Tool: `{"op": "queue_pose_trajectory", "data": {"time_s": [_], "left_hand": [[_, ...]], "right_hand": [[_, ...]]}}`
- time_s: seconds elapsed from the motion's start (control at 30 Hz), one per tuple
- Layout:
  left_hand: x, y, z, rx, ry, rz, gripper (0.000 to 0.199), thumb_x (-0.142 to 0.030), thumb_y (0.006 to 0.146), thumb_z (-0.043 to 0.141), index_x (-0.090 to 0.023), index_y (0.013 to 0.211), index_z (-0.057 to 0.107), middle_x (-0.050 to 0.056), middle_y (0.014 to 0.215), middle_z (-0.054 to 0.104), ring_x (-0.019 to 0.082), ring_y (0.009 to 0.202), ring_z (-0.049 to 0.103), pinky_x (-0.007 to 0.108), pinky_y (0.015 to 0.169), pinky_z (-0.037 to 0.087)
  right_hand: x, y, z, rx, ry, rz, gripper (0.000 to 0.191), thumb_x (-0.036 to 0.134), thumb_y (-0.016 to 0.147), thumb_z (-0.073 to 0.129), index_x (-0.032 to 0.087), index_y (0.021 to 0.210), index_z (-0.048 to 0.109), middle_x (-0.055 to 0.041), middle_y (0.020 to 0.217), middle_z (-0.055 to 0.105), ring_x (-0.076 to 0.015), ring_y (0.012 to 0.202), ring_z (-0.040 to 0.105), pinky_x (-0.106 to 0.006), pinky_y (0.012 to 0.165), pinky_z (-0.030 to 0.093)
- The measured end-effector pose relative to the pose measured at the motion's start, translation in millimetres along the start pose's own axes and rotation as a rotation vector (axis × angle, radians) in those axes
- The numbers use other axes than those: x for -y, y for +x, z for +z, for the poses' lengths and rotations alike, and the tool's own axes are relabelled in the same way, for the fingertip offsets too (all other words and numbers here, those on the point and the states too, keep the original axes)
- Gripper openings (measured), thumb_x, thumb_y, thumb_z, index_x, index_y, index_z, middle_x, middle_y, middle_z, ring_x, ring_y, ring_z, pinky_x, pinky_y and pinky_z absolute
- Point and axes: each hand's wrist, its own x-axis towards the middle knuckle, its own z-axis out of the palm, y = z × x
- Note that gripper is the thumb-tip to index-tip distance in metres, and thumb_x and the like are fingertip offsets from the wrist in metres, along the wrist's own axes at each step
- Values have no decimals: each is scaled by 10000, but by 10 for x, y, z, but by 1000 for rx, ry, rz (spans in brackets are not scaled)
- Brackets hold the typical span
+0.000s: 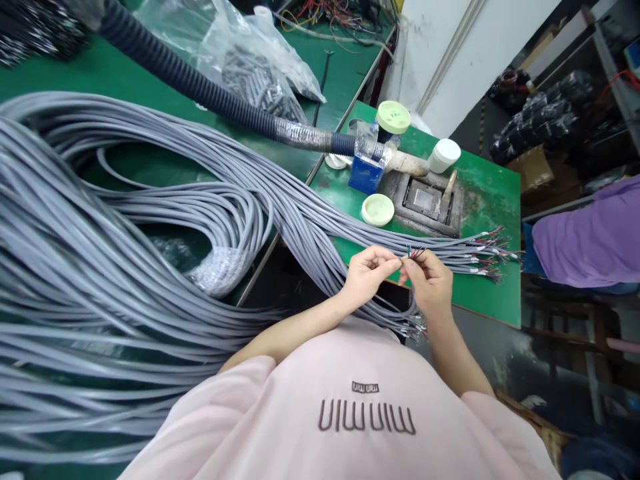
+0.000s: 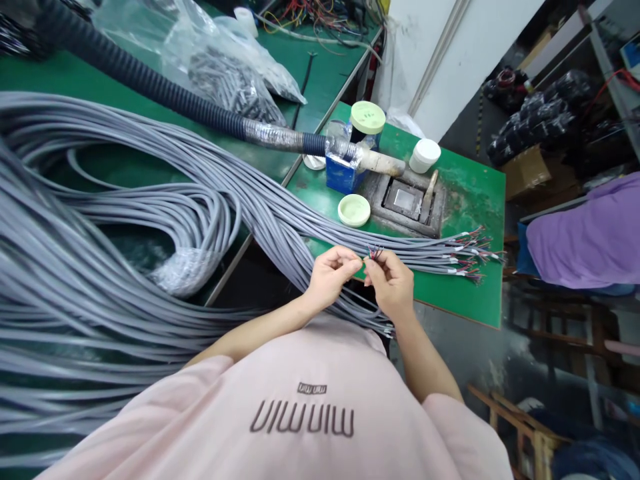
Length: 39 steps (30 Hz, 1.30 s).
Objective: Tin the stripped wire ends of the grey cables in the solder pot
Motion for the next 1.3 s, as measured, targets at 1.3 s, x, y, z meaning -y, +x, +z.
{"op": "queue_pose_trajectory", "data": {"time_s": [1.3], "left_hand": [[308,211,-693,128,1133,722,162,-307,901,567,-189,878,677,3,615,598,126,582,505,288,600,295]], "right_hand": [[-99,1784,231,432,-1196,-139,220,231,836,530,101,778,698,-105,770,695,-165,729,592,-275,645,309]]}}
